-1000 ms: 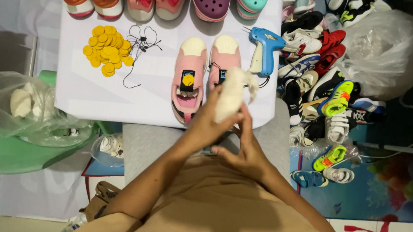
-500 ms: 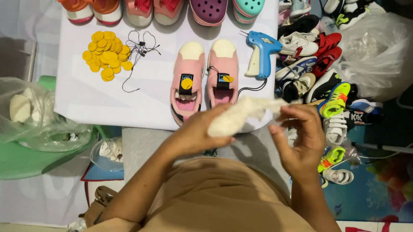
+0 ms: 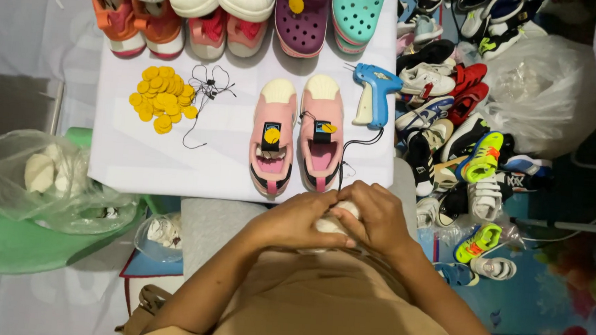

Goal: The person places white stuffing inside a pair of pink shoes to maintain their shape. They then attach small yellow circular decorations to the front of the shoes using a black string, tying it securely. Finally, the person moves the shoes aside and picks up a black cable from the table.

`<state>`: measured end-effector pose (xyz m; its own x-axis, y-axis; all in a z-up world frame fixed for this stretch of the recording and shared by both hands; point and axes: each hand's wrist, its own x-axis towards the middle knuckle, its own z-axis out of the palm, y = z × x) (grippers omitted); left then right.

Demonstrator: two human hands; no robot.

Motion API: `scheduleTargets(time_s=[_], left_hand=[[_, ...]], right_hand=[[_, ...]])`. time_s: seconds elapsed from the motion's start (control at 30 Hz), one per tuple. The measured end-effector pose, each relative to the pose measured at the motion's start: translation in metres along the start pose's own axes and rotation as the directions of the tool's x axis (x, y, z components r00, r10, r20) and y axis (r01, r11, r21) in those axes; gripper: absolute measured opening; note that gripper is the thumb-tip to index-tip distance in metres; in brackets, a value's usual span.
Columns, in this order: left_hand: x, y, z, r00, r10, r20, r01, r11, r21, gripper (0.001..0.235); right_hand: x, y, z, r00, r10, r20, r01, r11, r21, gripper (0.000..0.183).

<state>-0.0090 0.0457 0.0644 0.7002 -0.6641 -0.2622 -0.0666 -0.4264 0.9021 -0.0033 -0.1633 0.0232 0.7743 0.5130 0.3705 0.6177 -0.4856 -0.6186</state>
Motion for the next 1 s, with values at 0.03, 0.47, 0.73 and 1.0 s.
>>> scheduleTargets(time_s=[0.03, 0.47, 0.73, 1.0], left_hand=[[0.006, -0.018, 0.013, 1.000, 0.003, -0.002, -0.003, 1.000, 0.004, 0.061], [0.022, -0.026, 0.026, 0.890, -0.137, -0.436, 0.088, 0.988, -0.129, 0.041], [0.028, -0.014, 0.022, 0.768, -0.140, -0.624, -0.199, 0.875, -0.441, 0.038], [0.032, -0.019, 0.025, 0.580, -0.227, -0.783, -0.448, 0.714, -0.538, 0.043]], right_hand=[[0.005, -0.001, -0.001, 1.000, -0.004, -0.003, 0.004, 1.000, -0.002, 0.031], [0.027, 0.040, -0.003, 0.933, -0.326, -0.151, 0.282, 0.925, -0.254, 0.035], [0.020, 0.037, 0.040, 0.961, 0.087, -0.261, -0.006, 0.955, 0.295, 0.056], [0.030, 0.008, 0.063, 0.995, 0.023, -0.092, 0.019, 0.904, 0.427, 0.127]])
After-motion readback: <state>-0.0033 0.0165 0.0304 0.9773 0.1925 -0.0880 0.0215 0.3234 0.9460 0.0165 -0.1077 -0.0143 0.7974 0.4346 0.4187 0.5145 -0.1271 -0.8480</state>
